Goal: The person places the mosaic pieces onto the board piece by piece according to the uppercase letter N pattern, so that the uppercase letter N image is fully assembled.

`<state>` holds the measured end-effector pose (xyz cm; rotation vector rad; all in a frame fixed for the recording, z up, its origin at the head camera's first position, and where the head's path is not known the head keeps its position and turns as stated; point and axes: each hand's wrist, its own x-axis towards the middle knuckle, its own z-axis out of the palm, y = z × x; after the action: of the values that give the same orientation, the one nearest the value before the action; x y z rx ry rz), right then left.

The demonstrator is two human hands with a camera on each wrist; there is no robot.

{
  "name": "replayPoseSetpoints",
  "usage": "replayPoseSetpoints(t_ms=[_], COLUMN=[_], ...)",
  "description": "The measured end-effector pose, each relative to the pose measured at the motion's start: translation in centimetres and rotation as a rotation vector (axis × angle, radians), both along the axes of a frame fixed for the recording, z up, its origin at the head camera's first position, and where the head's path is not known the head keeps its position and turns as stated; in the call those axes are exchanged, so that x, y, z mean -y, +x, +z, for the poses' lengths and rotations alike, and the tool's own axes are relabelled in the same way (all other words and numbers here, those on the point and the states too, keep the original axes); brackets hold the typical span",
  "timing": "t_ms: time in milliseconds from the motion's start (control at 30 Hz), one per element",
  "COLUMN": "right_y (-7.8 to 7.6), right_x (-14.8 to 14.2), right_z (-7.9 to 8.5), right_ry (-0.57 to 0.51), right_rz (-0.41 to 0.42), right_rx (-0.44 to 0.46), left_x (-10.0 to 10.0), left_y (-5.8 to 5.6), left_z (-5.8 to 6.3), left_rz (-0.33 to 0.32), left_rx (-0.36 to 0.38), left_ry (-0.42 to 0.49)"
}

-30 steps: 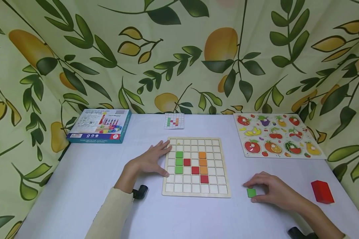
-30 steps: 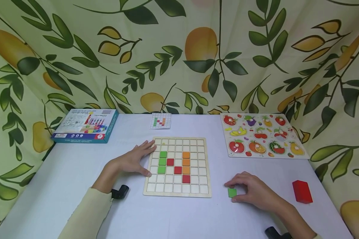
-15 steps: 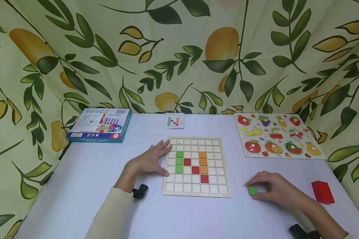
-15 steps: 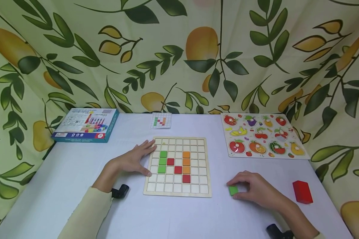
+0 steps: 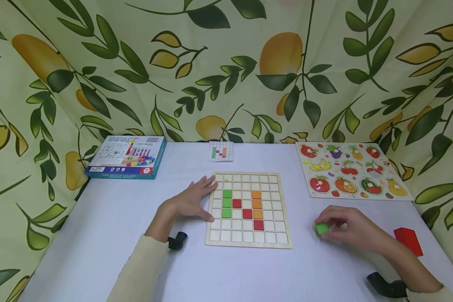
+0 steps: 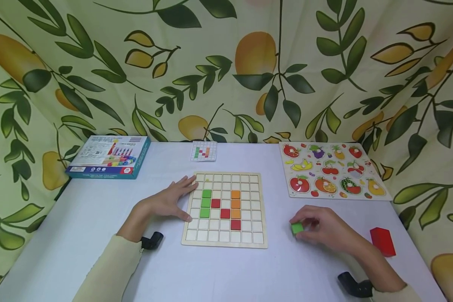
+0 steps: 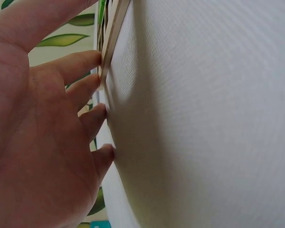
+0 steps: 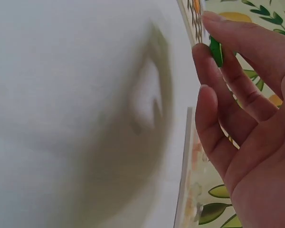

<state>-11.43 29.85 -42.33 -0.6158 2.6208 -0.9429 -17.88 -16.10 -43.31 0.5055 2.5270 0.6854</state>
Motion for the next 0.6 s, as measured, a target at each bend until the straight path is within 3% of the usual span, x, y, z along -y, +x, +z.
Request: replayPoseSetpoints(t_ms=[600], right_y=[-2.6], right_x=[2.1], right_z=[0.5], right_ry=[0.008], right_rz=[0.064], right_rx=[-0.086], left_x=[0.0], left_y=[0.0], left_z=[0.0], left_rz=[0.010], left_rx=[0.002], left_ry=[-0.007])
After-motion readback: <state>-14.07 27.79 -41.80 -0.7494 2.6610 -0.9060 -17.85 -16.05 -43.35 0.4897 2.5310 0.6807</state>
